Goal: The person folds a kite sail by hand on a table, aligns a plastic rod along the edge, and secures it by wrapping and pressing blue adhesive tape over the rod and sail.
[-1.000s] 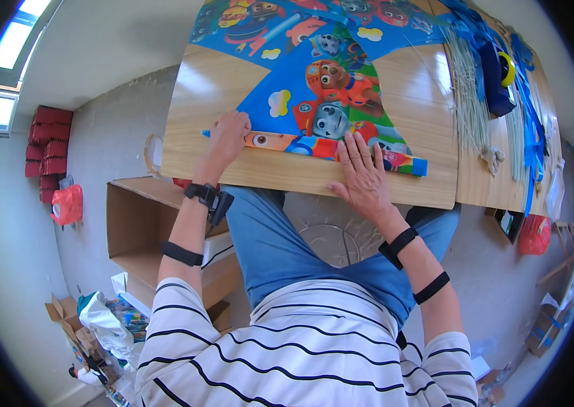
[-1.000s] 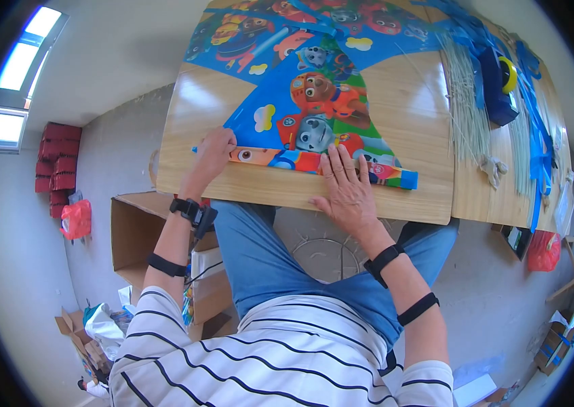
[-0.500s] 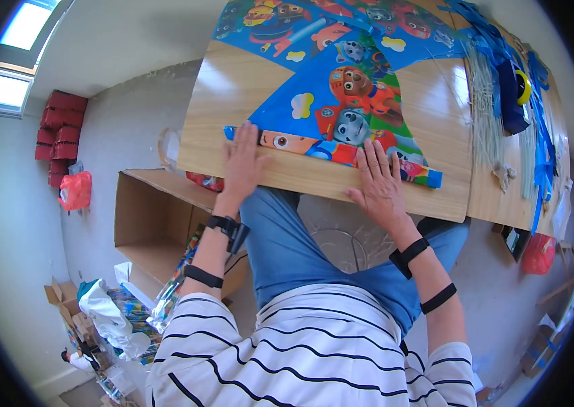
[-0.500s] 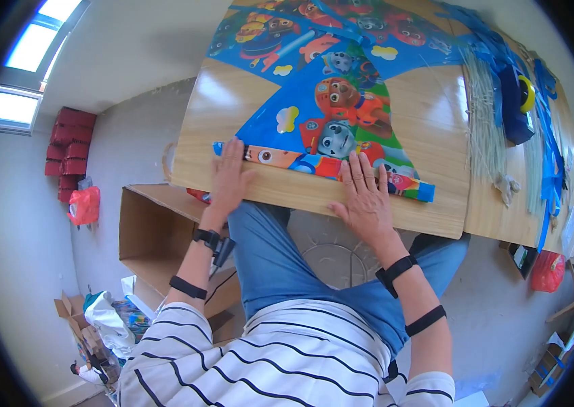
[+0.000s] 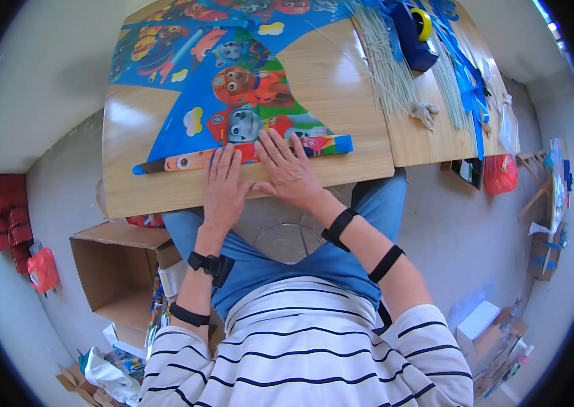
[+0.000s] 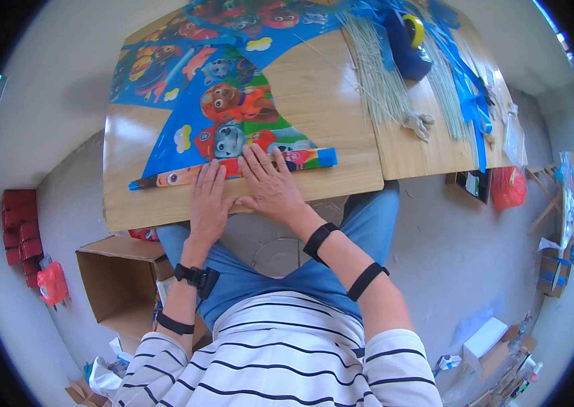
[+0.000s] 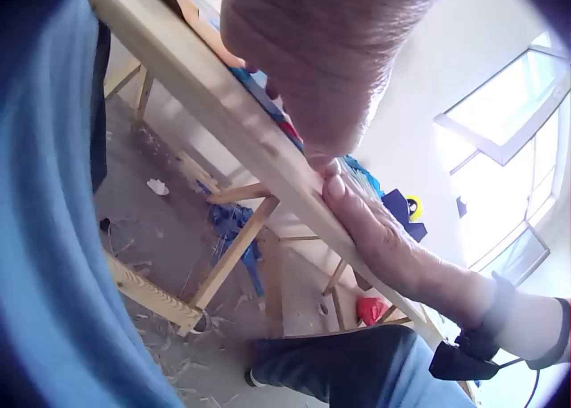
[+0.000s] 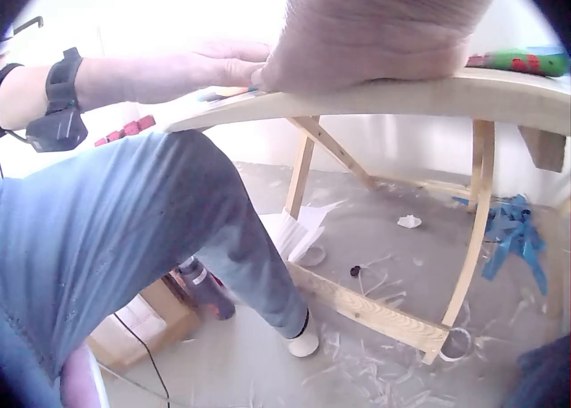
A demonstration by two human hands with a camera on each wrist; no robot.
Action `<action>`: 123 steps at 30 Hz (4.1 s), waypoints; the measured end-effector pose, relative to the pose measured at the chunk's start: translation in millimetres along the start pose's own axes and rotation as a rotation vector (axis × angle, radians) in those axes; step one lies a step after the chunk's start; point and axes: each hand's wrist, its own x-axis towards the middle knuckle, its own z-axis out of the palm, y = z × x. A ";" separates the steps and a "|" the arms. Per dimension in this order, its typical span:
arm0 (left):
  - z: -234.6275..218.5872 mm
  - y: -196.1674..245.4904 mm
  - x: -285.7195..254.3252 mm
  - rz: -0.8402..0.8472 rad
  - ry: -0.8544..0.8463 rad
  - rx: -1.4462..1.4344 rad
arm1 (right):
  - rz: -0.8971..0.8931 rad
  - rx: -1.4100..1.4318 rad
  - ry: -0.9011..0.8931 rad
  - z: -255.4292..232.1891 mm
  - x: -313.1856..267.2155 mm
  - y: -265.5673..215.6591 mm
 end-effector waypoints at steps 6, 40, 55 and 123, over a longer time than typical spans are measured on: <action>-4.6 -1.6 2.8 -0.004 -0.009 -0.033 | 0.065 0.003 0.054 -4.9 -9.0 10.1; -12.2 3.2 3.3 0.000 -0.074 -0.022 | 0.529 -0.096 0.539 -100.9 -70.6 199.2; -22.1 15.9 9.5 -0.031 -0.093 -0.030 | 1.332 -0.257 0.347 -172.0 -125.5 409.9; 0.5 -1.4 -3.3 -0.102 0.134 -0.105 | -0.006 0.141 0.153 -36.7 14.8 49.7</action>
